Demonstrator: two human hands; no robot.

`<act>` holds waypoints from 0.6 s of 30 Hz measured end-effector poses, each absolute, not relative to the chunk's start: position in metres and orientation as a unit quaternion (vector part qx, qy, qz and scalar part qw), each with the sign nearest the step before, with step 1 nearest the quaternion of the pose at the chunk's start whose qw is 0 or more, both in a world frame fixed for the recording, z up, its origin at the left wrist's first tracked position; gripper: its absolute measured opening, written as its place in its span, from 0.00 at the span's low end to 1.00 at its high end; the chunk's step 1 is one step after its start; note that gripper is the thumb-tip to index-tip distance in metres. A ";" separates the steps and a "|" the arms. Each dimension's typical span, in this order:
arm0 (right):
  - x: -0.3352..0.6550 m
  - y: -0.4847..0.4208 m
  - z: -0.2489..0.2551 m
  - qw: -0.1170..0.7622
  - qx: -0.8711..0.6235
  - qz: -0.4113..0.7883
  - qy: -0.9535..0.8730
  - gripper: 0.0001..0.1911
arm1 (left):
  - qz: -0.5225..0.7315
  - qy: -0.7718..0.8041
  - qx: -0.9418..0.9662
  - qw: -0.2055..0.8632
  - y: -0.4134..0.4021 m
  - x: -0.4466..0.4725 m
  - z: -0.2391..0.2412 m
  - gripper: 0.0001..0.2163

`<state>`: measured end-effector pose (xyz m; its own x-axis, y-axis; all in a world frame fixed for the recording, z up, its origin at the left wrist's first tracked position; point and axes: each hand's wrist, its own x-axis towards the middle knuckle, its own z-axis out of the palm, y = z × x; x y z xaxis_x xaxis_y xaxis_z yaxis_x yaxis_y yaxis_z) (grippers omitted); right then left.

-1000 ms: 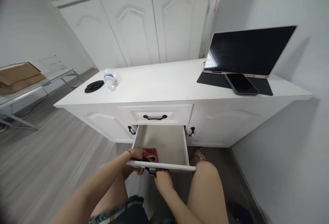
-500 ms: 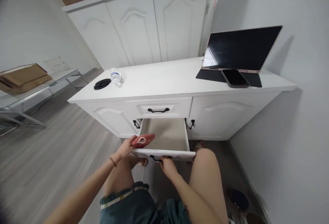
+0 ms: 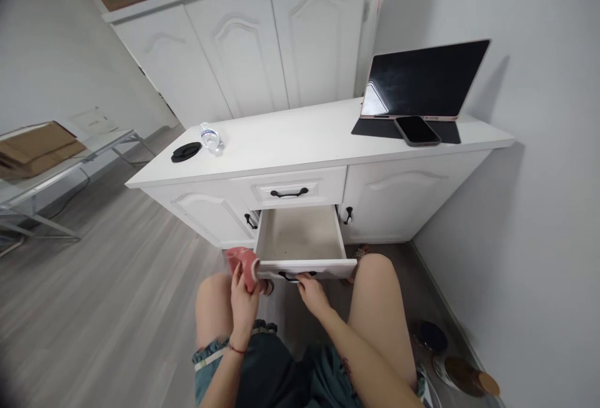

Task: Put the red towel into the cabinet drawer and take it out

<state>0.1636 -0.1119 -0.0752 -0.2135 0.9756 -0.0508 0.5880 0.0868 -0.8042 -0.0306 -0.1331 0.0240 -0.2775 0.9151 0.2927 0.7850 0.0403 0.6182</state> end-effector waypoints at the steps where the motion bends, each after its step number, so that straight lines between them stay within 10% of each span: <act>1: 0.163 -0.114 -0.077 0.277 -0.568 0.361 -0.685 0.19 | 0.336 0.709 0.615 0.082 -0.131 -0.022 0.018 0.16; 18: 0.163 -0.119 -0.089 0.424 -0.604 0.321 -0.593 0.19 | 0.186 0.645 0.738 0.064 -0.131 0.058 0.008 0.17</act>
